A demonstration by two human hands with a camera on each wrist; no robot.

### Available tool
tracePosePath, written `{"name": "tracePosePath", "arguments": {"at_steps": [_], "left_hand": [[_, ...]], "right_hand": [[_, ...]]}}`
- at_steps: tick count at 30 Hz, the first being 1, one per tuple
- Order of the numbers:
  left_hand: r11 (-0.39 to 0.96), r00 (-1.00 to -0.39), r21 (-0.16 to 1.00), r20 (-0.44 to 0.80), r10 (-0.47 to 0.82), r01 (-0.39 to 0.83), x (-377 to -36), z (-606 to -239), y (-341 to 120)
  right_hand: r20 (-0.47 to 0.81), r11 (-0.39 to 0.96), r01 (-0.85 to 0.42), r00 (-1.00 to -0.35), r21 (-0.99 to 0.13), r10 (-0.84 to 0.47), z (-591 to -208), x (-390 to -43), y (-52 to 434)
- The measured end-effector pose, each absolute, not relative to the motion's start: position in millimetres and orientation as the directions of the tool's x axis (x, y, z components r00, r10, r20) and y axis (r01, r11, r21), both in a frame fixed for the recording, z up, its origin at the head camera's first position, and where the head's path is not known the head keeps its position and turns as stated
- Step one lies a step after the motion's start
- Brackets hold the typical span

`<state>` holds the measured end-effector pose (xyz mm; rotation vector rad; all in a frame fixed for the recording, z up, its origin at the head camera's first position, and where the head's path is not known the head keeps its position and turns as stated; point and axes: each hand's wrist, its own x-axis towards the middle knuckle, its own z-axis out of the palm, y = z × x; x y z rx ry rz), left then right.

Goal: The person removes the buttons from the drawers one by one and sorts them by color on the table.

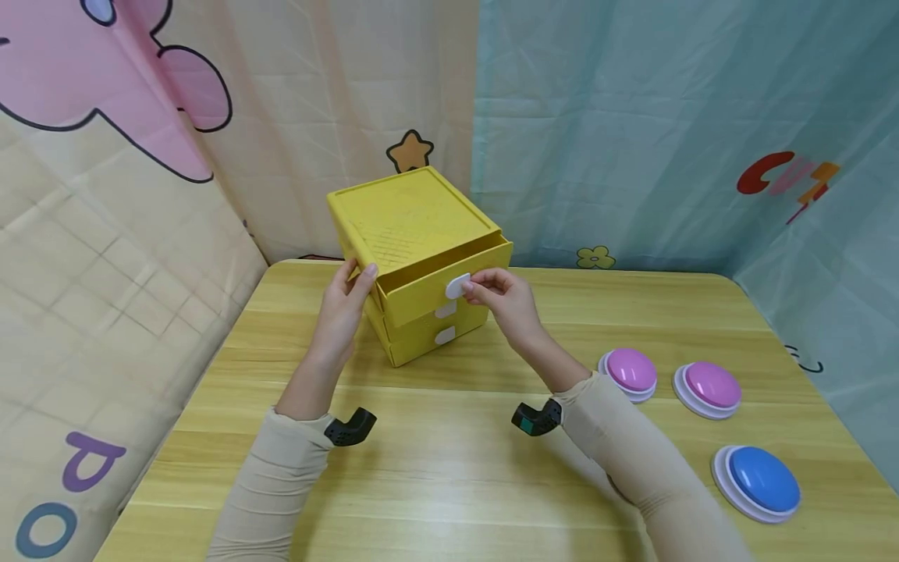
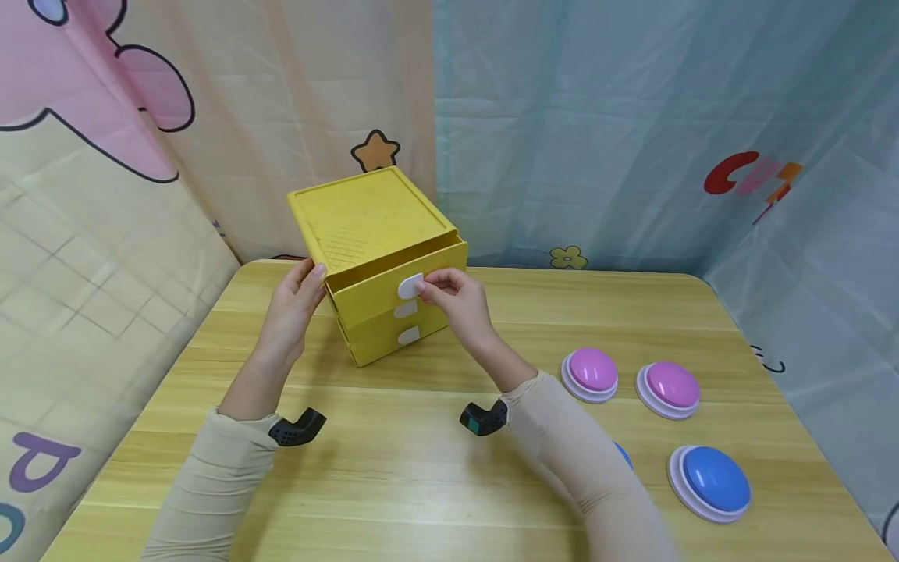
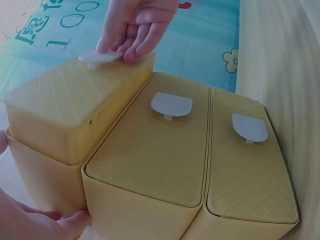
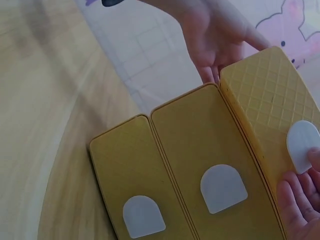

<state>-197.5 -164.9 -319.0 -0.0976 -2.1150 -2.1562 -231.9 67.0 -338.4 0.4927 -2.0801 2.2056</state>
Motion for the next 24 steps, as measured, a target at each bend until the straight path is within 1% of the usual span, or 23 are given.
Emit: {"name": "tracePosePath", "arguments": {"at_steps": [9, 15, 18, 21, 24], "left_hand": [[-0.021, -0.991, 0.991, 0.131, -0.040, 0.132, -198, -319, -164], [-0.005, -0.992, 0.992, 0.125, -0.034, 0.125, -197, -319, -166], [-0.001, -0.993, 0.994, 0.112, -0.040, 0.112, -195, -317, -168], [0.037, -0.990, 0.992, 0.126, -0.069, 0.124, -191, -317, -168], [0.137, -0.961, 0.962, 0.251, -0.114, 0.235, -185, -319, -166]], "right_hand": [[0.276, -0.081, -0.267, -0.948, -0.960, -0.155, -335, -251, 53], [0.277, -0.022, -0.278, -0.943, -0.960, -0.183, -332, -251, 60], [0.293, 0.047, -0.308, -0.935, -0.950, -0.199, -333, -248, 74], [0.329, 0.159, -0.364, -0.921, -0.918, -0.208, -332, -242, 95], [0.386, 0.292, -0.437, -0.897, -0.851, -0.217, -333, -234, 120]]}}
